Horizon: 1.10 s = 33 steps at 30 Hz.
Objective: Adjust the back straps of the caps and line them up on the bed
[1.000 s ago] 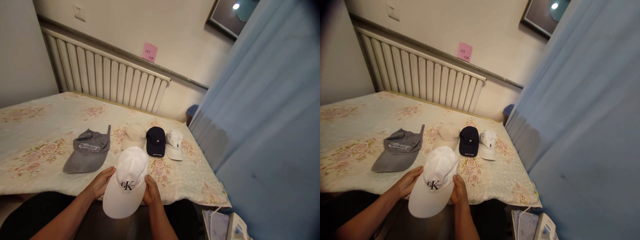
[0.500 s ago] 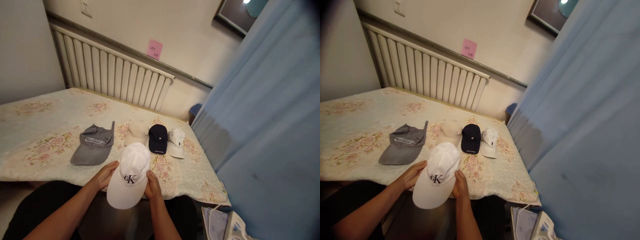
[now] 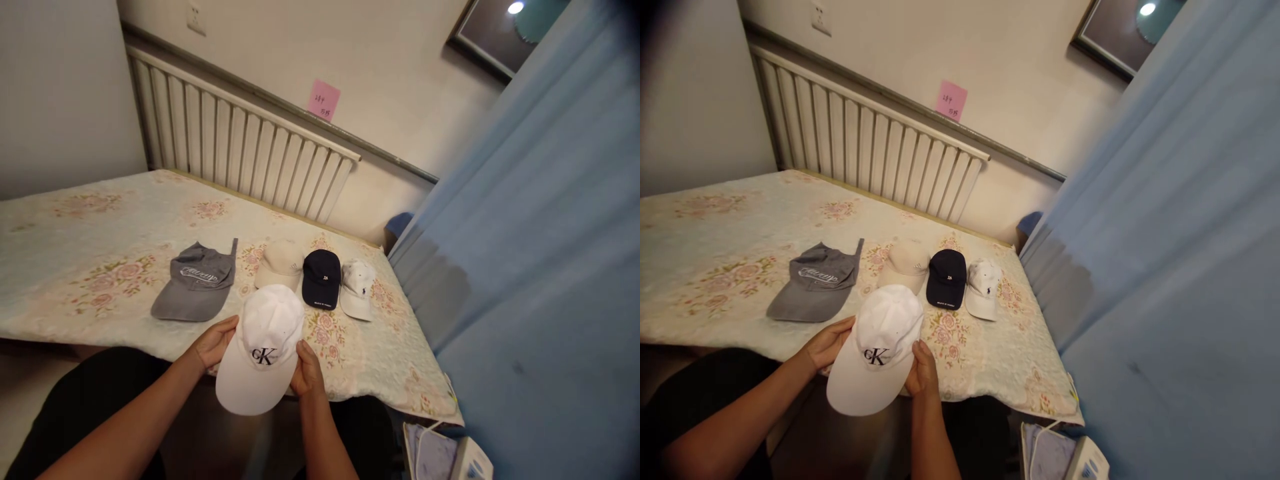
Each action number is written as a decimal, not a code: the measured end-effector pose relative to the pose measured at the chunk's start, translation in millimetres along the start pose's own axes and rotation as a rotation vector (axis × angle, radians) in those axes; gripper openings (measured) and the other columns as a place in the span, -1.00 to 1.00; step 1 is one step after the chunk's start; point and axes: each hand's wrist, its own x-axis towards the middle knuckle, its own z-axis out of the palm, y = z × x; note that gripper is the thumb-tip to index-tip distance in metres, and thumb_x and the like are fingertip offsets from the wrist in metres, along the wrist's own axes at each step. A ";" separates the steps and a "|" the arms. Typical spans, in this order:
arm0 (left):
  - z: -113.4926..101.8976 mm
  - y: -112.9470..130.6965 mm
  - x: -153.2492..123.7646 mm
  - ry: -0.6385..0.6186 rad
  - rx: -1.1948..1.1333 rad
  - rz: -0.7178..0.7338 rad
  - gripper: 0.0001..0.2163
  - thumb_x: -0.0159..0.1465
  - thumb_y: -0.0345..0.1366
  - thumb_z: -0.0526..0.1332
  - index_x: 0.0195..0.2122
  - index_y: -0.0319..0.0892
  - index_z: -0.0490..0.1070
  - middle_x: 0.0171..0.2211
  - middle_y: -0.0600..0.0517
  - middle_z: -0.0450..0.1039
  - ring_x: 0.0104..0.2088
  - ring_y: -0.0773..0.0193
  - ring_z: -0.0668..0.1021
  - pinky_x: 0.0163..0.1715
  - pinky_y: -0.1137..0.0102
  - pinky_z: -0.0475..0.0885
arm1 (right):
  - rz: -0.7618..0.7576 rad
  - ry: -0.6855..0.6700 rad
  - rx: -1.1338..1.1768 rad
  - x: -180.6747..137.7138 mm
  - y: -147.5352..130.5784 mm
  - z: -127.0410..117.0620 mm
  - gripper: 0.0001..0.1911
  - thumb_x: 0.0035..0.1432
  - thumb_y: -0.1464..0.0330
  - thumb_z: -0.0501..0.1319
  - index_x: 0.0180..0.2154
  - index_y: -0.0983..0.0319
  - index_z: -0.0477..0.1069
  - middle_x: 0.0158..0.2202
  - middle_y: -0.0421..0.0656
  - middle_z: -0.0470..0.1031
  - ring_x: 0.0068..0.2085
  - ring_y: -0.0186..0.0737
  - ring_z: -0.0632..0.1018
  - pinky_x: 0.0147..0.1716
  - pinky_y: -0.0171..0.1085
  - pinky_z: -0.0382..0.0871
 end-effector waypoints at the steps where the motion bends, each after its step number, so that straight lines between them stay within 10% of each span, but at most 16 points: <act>1: 0.7 0.0 -0.1 -0.001 -0.007 -0.002 -0.90 0.21 -0.48 0.20 -0.24 -0.28 0.43 -0.40 -0.12 0.57 -0.37 0.04 0.63 -0.28 0.15 0.53 | 0.001 0.001 0.000 -0.2 -0.1 -0.3 -0.73 0.06 0.36 0.33 -0.16 0.30 0.47 -0.18 -0.04 0.62 -0.19 -0.11 0.61 -0.09 -0.09 0.46; 33: 4.3 -3.8 0.1 0.049 -0.068 0.006 -0.78 0.21 -0.52 0.16 -0.11 -0.29 0.40 -0.31 -0.13 0.57 -0.35 0.10 0.63 -0.27 0.23 0.55 | 0.015 0.165 -0.014 4.9 2.0 -13.9 -0.74 0.05 0.32 0.31 -0.18 0.26 0.48 -0.23 -0.09 0.63 -0.17 -0.14 0.60 -0.01 -0.09 0.39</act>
